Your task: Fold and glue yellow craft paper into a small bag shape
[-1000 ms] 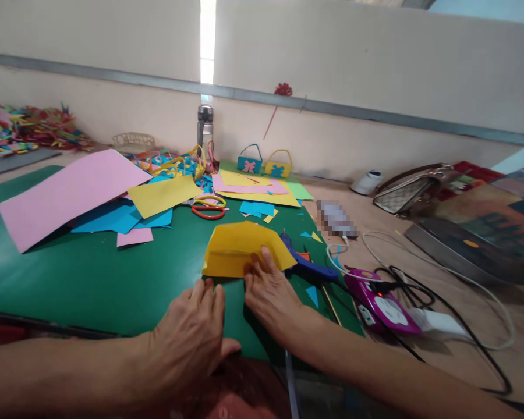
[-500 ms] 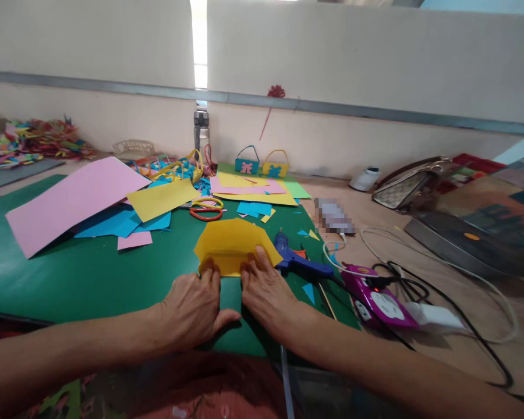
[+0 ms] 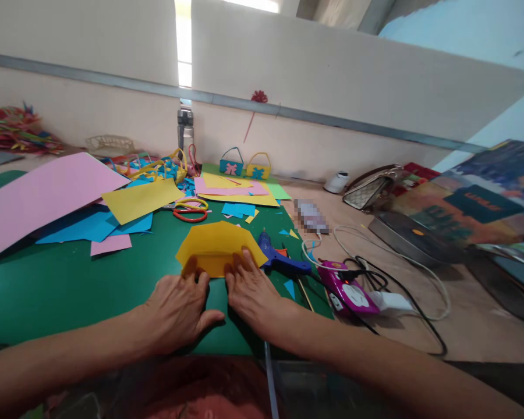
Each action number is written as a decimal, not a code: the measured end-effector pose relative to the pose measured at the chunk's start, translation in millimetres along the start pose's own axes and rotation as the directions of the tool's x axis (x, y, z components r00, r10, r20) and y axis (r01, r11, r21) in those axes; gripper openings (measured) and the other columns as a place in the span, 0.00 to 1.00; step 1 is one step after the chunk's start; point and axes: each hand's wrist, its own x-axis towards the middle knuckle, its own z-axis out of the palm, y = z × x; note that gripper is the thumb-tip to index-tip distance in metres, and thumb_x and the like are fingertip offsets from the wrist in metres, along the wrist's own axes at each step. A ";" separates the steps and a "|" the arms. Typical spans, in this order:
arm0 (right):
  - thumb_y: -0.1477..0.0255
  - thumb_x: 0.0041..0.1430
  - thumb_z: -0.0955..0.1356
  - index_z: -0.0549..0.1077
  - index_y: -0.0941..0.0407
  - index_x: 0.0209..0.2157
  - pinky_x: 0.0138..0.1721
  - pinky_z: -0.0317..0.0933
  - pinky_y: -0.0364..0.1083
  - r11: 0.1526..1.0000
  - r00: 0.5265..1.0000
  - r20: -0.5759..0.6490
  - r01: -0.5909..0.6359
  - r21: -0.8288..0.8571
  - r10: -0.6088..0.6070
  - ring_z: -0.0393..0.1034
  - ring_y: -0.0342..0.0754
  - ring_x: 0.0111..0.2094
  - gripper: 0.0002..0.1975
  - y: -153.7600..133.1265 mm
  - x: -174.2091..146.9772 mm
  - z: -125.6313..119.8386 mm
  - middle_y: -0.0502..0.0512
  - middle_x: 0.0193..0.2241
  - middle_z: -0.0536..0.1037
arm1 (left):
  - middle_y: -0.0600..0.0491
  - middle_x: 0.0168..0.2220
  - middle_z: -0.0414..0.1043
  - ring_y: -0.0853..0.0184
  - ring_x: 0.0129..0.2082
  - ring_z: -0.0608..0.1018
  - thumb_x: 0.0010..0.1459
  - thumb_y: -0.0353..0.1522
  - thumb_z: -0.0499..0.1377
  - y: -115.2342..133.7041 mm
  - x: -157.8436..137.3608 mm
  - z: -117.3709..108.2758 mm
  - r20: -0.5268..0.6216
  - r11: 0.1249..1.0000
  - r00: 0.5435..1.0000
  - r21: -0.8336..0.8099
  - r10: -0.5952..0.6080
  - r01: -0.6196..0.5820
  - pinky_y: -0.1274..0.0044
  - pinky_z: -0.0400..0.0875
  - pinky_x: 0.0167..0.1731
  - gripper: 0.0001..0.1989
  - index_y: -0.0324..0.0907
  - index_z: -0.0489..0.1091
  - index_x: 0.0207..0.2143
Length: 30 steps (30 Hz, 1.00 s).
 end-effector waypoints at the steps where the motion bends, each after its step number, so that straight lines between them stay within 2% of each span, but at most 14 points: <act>1: 0.77 0.53 0.65 0.74 0.67 0.43 0.57 0.46 0.65 1.000 1.000 0.016 0.002 -0.006 -0.002 0.66 0.62 0.50 0.16 0.5 0.3 -1.4 0.69 0.42 0.76 | 0.39 0.38 0.69 0.53 0.33 0.76 0.58 0.51 0.43 0.1 -0.1 -0.3 0.004 1.000 1.000 -0.004 -0.005 0.005 0.68 0.70 0.29 0.28 0.36 0.65 0.41; 5: 0.78 0.53 0.64 0.73 0.69 0.44 0.57 0.44 0.66 1.000 0.998 0.066 0.012 -0.007 -0.011 0.67 0.62 0.49 0.17 0.9 2.1 -0.9 0.70 0.41 0.76 | 0.38 0.37 0.69 0.51 0.33 0.77 0.58 0.50 0.42 0.6 -0.3 -2.3 0.006 1.000 1.000 0.005 -0.004 0.004 0.66 0.70 0.28 0.27 0.36 0.65 0.41; 11: 0.78 0.54 0.63 0.72 0.69 0.44 0.59 0.38 0.67 1.000 0.999 0.049 0.006 0.012 -0.007 0.66 0.62 0.50 0.17 -0.9 2.2 1.4 0.71 0.42 0.76 | 0.39 0.35 0.71 0.51 0.30 0.77 0.59 0.49 0.42 1.1 -0.8 -2.0 -0.003 1.000 1.000 0.026 0.015 -0.015 0.66 0.70 0.26 0.26 0.36 0.65 0.41; 19: 0.79 0.53 0.63 0.70 0.70 0.46 0.59 0.44 0.62 0.998 0.998 -0.036 -0.054 -0.013 0.054 0.67 0.59 0.49 0.18 -10.1 -13.9 2.7 0.71 0.44 0.75 | 0.41 0.33 0.71 0.52 0.30 0.76 0.58 0.50 0.44 0.7 -0.7 3.0 -0.040 1.000 0.999 0.009 0.016 -0.015 0.67 0.69 0.27 0.26 0.36 0.65 0.40; 28: 0.77 0.52 0.63 0.70 0.71 0.46 0.57 0.47 0.63 0.990 0.990 -0.057 -0.134 -0.033 0.132 0.67 0.60 0.49 0.20 -12.7 -16.3 5.8 0.72 0.44 0.75 | 0.41 0.33 0.70 0.51 0.31 0.76 0.59 0.48 0.44 0.8 0.2 -1.3 -0.063 0.998 0.996 0.000 0.059 -0.059 0.66 0.70 0.25 0.25 0.35 0.66 0.39; 30: 0.76 0.52 0.63 0.70 0.70 0.46 0.56 0.49 0.64 0.994 0.993 -0.055 -0.104 -0.020 0.103 0.67 0.60 0.48 0.20 -11.6 -16.9 5.7 0.71 0.44 0.75 | 0.41 0.32 0.70 0.51 0.31 0.76 0.59 0.48 0.44 0.8 0.3 -2.0 -0.053 0.998 0.997 0.003 0.061 -0.061 0.66 0.70 0.25 0.25 0.35 0.66 0.39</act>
